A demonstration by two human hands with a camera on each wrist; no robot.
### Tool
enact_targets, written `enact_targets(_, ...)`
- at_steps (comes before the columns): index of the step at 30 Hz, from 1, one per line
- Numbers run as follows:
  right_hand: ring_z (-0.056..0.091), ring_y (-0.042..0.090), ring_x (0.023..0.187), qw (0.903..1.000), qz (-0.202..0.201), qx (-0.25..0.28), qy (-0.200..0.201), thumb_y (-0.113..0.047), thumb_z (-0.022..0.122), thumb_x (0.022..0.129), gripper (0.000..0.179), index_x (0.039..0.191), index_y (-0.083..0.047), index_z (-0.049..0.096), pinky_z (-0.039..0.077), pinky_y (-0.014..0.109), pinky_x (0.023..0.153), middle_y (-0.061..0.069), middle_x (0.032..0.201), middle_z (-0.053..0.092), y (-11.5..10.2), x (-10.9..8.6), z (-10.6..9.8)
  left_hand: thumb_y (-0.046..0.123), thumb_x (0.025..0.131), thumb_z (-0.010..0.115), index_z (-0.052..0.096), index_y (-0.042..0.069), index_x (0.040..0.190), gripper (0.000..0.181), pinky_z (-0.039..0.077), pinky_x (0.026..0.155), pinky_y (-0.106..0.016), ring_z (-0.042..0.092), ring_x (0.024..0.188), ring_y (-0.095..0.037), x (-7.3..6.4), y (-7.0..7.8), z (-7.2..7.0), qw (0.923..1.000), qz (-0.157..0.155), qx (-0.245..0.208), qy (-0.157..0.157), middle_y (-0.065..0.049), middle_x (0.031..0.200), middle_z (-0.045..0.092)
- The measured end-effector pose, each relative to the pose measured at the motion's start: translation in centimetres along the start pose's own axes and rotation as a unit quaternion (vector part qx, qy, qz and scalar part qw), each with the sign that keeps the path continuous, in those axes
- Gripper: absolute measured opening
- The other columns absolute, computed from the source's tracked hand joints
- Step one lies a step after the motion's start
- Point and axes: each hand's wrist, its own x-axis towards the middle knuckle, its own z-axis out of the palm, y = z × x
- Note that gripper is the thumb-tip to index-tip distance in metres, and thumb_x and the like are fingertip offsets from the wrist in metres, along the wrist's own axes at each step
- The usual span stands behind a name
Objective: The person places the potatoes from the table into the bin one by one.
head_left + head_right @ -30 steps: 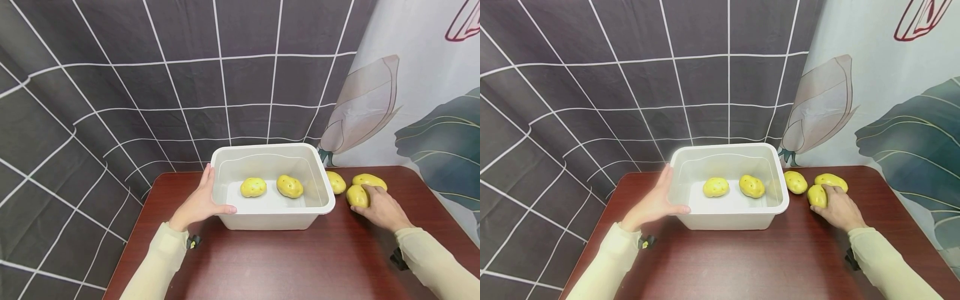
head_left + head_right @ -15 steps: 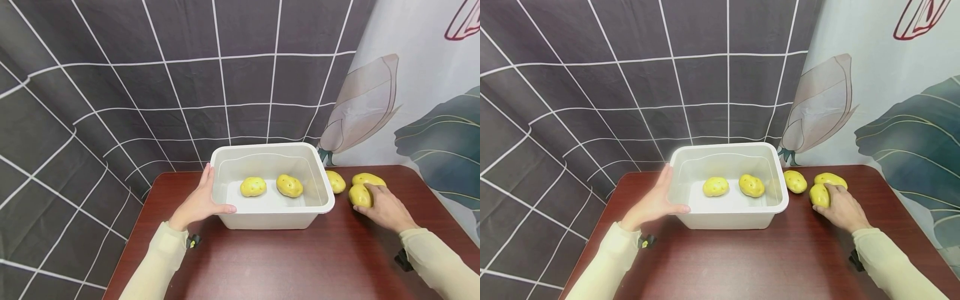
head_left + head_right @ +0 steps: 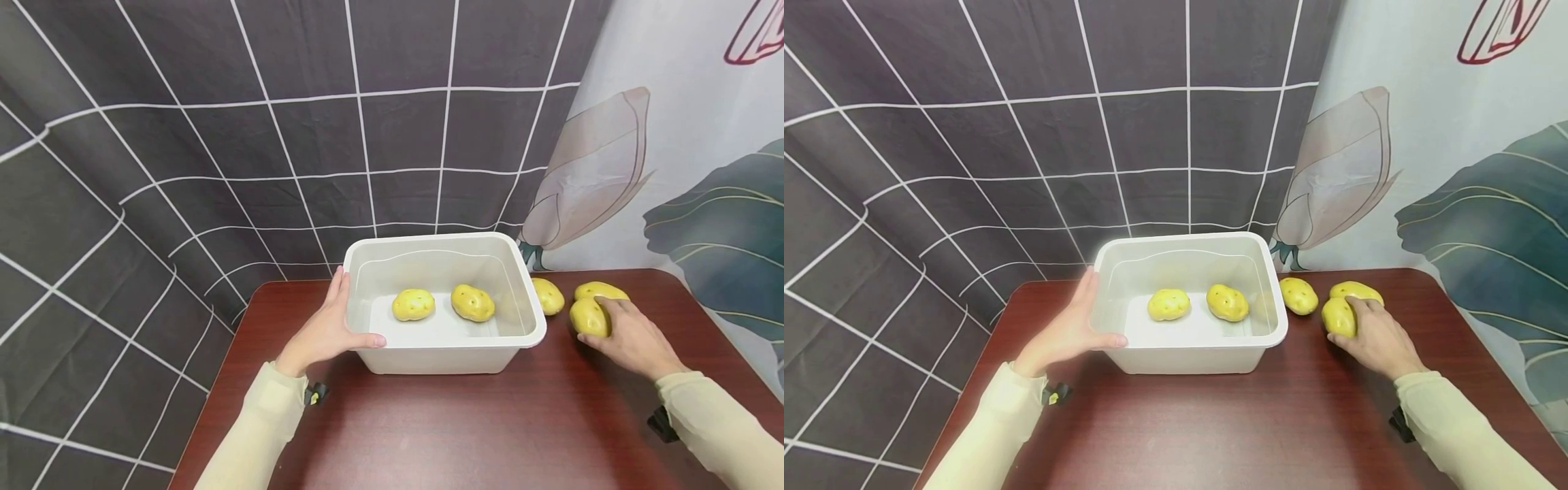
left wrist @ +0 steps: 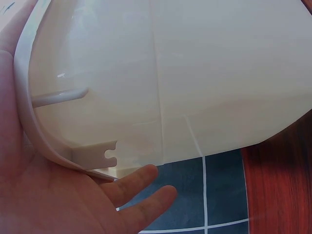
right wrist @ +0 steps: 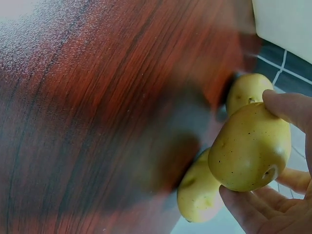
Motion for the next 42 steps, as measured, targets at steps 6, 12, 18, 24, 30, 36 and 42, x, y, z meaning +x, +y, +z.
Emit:
enact_targets(6,0.049,0.057,0.104,1.0,-0.002,0.0,0.005,-0.035,0.082,0.079,0.085,0.134,0.017,0.043,0.043,0.07,0.083,0.042,0.125,0.042,-0.2,-0.1,-0.3,0.062,0.067,0.086,0.0,0.005,0.161,0.14,0.036,0.112,-0.051,0.029,0.147,-0.034,-0.1,0.1,0.0,1.0,0.0,-0.001,0.0,-0.004,0.168,-0.012)
enact_targets(12,0.05,0.056,0.103,0.9999,-0.006,-0.003,0.012,-0.036,0.083,0.079,0.086,0.134,0.017,0.043,0.043,0.07,0.081,0.04,0.123,0.044,-0.2,-0.2,-0.6,0.061,0.068,0.086,0.0,0.004,0.161,0.139,0.036,0.112,-0.052,0.029,0.147,-0.035,-0.1,0.2,-0.1,1.0,0.001,0.001,0.0,-0.005,0.168,-0.012)
enact_targets(18,0.051,0.056,0.103,0.9998,-0.011,-0.007,0.017,-0.037,0.083,0.079,0.086,0.134,0.016,0.044,0.043,0.069,0.08,0.04,0.123,0.044,-0.2,-0.3,-0.8,0.061,0.067,0.086,0.001,0.004,0.161,0.139,0.036,0.112,-0.052,0.028,0.147,-0.035,0.0,0.3,-0.1,1.0,0.0,0.002,0.001,-0.005,0.168,-0.012)
enact_targets(24,0.051,0.054,0.102,0.9996,-0.015,-0.006,0.022,-0.037,0.083,0.079,0.086,0.134,0.015,0.044,0.044,0.068,0.078,0.039,0.123,0.045,-0.4,-0.6,-1.0,0.061,0.068,0.086,0.0,0.005,0.161,0.139,0.037,0.111,-0.051,0.029,0.147,-0.034,0.0,0.2,-0.1,1.0,-0.001,0.001,-0.001,-0.003,0.168,-0.012)
enact_targets(30,0.051,0.052,0.102,0.9993,-0.023,-0.002,0.03,-0.036,0.084,0.079,0.086,0.135,0.015,0.045,0.044,0.067,0.078,0.037,0.123,0.046,-0.8,-0.6,-1.3,0.062,0.067,0.086,0.0,0.004,0.161,0.139,0.036,0.112,-0.051,0.027,0.148,-0.034,0.0,0.1,0.0,1.0,0.0,0.0,-0.001,-0.004,0.168,-0.012)
enact_targets(36,0.05,0.053,0.106,0.999,-0.028,0.006,0.033,-0.036,0.084,0.078,0.088,0.137,0.014,0.043,0.043,0.069,0.083,0.036,0.126,0.045,-1.2,-0.5,-1.6,0.062,0.067,0.086,0.0,0.005,0.161,0.139,0.035,0.112,-0.051,0.027,0.148,-0.033,0.0,0.0,0.0,1.0,-0.001,-0.004,0.001,-0.003,0.168,-0.012)
enact_targets(42,0.052,0.052,0.105,0.9989,-0.032,0.009,0.034,-0.035,0.086,0.078,0.088,0.138,0.013,0.043,0.044,0.067,0.081,0.034,0.127,0.046,-1.6,-0.4,-2.0,0.061,0.067,0.087,0.0,0.004,0.161,0.14,0.034,0.113,-0.051,0.026,0.148,-0.033,0.0,0.0,0.0,1.0,0.002,-0.005,0.001,-0.004,0.168,-0.013)
